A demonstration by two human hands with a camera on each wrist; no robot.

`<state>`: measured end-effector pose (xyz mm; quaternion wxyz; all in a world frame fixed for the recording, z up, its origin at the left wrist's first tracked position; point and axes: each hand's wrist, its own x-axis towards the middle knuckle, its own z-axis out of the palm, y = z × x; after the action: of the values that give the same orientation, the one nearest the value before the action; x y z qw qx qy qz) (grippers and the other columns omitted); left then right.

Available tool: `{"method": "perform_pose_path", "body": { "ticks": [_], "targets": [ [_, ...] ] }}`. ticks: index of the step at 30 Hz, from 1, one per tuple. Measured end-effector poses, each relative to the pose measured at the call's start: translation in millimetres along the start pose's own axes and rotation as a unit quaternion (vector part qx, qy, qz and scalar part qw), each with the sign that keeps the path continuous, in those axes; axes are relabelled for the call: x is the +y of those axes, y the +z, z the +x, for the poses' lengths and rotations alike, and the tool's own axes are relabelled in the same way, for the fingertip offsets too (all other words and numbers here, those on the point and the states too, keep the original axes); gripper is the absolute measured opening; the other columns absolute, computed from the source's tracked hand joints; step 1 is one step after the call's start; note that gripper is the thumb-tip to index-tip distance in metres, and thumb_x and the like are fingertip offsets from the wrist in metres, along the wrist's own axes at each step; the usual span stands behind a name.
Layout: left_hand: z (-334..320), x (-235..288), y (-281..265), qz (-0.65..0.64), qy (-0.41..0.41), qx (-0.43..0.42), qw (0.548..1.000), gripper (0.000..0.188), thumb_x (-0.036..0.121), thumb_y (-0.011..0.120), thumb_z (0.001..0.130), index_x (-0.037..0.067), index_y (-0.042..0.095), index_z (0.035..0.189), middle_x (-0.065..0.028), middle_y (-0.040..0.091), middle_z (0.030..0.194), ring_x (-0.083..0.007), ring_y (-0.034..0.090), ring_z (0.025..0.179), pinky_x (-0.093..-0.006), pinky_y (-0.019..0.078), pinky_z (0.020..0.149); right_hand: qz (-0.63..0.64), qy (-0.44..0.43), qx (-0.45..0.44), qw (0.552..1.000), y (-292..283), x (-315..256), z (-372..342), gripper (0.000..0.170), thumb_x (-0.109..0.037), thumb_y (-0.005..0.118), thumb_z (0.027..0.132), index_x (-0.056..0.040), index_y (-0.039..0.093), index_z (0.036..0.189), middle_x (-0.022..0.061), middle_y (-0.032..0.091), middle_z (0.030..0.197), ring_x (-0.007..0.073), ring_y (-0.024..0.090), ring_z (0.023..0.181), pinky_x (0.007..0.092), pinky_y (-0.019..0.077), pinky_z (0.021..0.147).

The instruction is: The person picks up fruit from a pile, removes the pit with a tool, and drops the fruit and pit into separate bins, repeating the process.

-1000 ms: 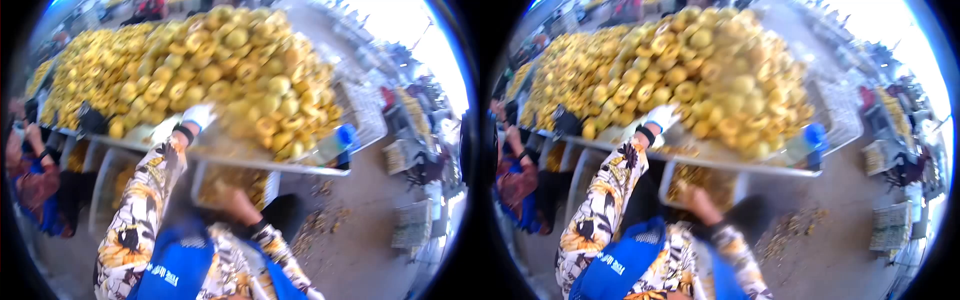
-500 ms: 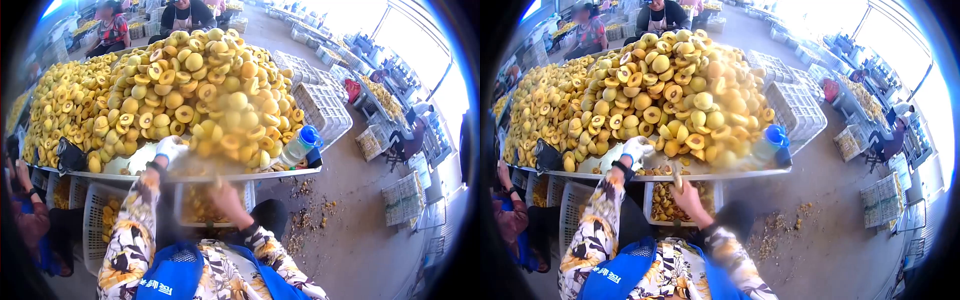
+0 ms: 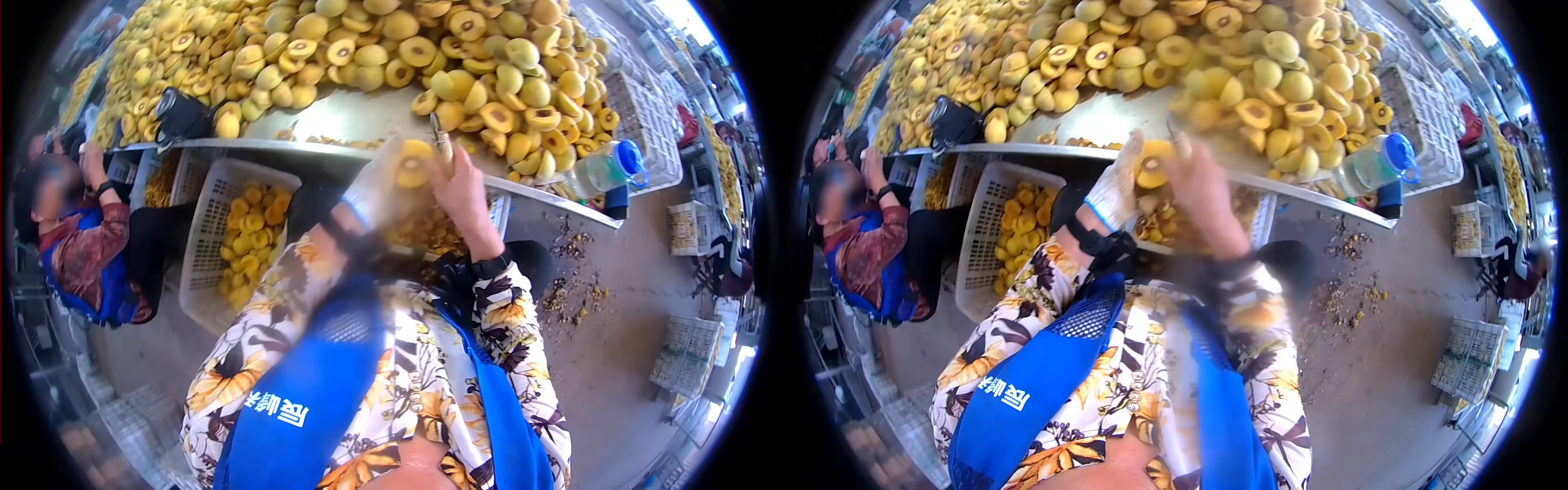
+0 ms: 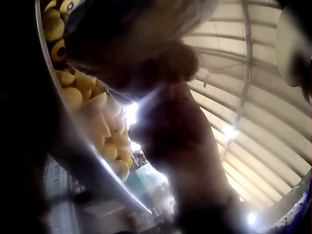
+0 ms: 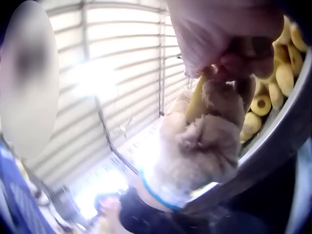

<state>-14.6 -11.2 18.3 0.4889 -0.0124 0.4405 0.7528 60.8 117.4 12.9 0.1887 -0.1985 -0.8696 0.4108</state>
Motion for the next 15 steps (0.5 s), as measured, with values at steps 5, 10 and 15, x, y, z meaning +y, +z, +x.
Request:
{"method": "perform_pose_path", "body": {
  "ticks": [5, 10, 15],
  "targets": [
    [24.4, -23.2, -16.7, -0.061, 0.114, 0.066, 0.989, 0.037, 0.042, 0.044, 0.090, 0.009, 0.055, 0.101, -0.0079, 0.059, 0.086, -0.0176, 0.057, 0.069, -0.0286, 0.0455, 0.056, -0.068, -0.031, -0.055, 0.996, 0.0, -11.7, -34.5, 0.027, -0.022, 0.058, 0.080, 0.0004, 0.050, 0.093, 0.0274, 0.058, 0.077, 0.0455, 0.055, 0.075, 0.0463, 0.0450, 0.063],
    [30.2, -37.2, -20.0, -0.070, 0.206, 0.022, 0.976, 0.030, 0.028, 0.057, 0.085, 0.006, 0.053, 0.106, -0.0086, 0.058, 0.095, -0.0198, 0.057, 0.089, -0.0333, 0.0464, 0.078, -0.056, 0.076, -0.073, 0.993, 24.4, 1.5, -57.8, 0.026, -0.021, 0.056, 0.083, -0.0007, 0.043, 0.092, 0.0281, 0.057, 0.072, 0.0462, 0.055, 0.070, 0.0501, 0.0431, 0.059],
    [6.7, -25.9, 0.3, -0.172, 0.146, -0.021, 0.974, 0.029, 0.023, 0.058, 0.084, 0.004, 0.052, 0.106, -0.0105, 0.055, 0.104, -0.0211, 0.055, 0.093, -0.0343, 0.0468, 0.080, -0.060, 0.104, -0.062, 0.991, 20.9, -8.0, -60.9, 0.026, -0.021, 0.055, 0.084, -0.0005, 0.040, 0.091, 0.0291, 0.056, 0.071, 0.0469, 0.055, 0.069, 0.0515, 0.0427, 0.059]
  ]
}}
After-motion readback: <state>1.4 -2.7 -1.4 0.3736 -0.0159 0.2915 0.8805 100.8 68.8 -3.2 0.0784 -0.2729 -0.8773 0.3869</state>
